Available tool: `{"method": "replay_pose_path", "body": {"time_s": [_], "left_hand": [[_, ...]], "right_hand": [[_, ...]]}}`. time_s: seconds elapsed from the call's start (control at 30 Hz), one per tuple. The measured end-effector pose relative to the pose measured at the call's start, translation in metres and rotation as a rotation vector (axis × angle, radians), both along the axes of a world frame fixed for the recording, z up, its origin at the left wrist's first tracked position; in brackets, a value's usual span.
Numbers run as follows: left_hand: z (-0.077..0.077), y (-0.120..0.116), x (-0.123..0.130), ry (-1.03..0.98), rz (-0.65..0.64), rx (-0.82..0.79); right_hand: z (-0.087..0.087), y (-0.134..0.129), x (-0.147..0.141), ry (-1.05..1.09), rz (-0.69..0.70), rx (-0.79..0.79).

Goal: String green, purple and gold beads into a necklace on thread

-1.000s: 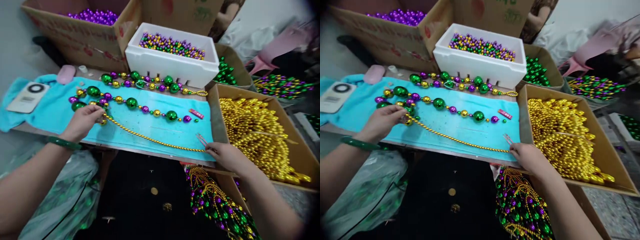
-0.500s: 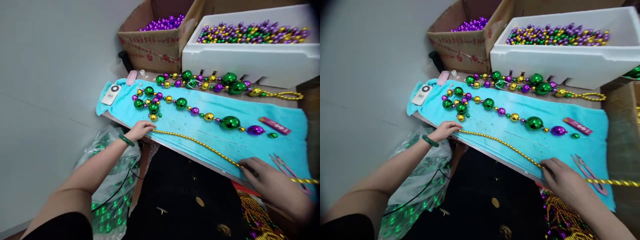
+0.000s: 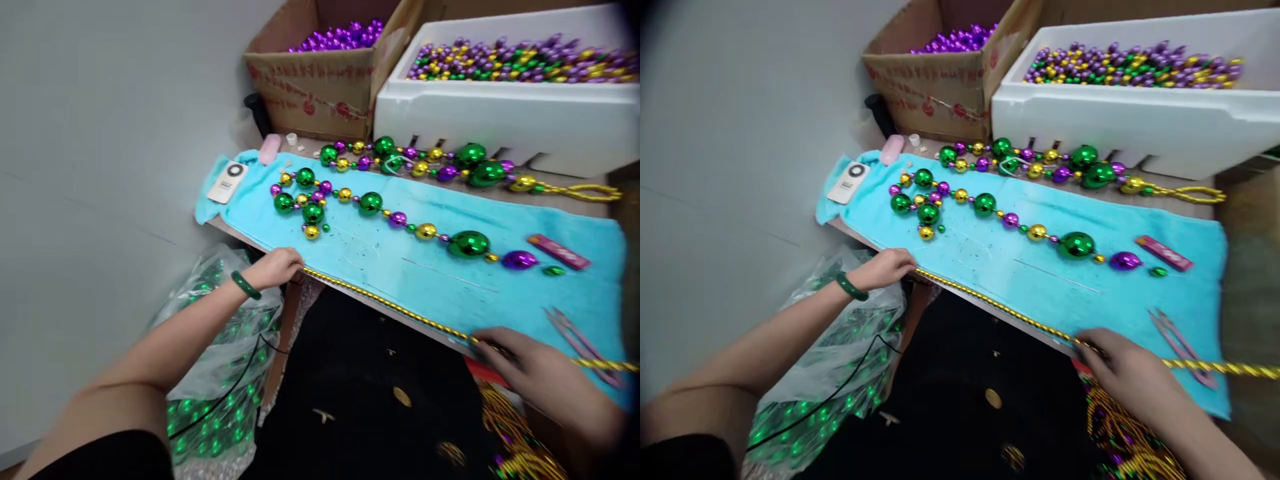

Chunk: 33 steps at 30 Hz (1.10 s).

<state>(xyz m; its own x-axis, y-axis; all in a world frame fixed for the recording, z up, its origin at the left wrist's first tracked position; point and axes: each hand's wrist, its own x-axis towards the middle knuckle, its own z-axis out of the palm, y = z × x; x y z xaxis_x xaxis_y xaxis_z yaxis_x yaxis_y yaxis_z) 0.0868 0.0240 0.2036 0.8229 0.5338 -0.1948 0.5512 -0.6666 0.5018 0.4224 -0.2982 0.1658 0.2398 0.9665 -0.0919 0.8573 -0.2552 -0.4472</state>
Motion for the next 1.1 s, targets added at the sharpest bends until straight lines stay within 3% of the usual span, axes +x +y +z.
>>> {"method": "replay_pose_path", "body": {"time_s": [0.1, 0.27, 0.5, 0.7, 0.87, 1.1], "left_hand": [[-0.011, 0.001, -0.004, 0.027, 0.026, 0.057], [-0.03, 0.009, 0.003, 0.058, 0.1, 0.14], [-0.013, 0.008, 0.021, 0.331, -0.026, 0.232], [-0.013, 0.007, 0.023, 0.371, -0.018, 0.231], [-0.013, 0.006, 0.021, 0.352, -0.032, 0.227], [-0.008, 0.002, 0.02, 0.278, -0.058, 0.173]], "right_hand": [[0.018, 0.008, -0.014, 0.03, 0.009, -0.121], [0.023, 0.013, -0.023, -0.062, -0.113, -0.213], [0.019, 0.005, -0.028, -0.019, -0.012, -0.087], [0.006, 0.004, -0.036, -0.14, 0.007, -0.028], [0.007, 0.007, -0.039, -0.249, 0.092, -0.034], [0.002, 0.005, -0.041, -0.196, 0.118, 0.111]]}}
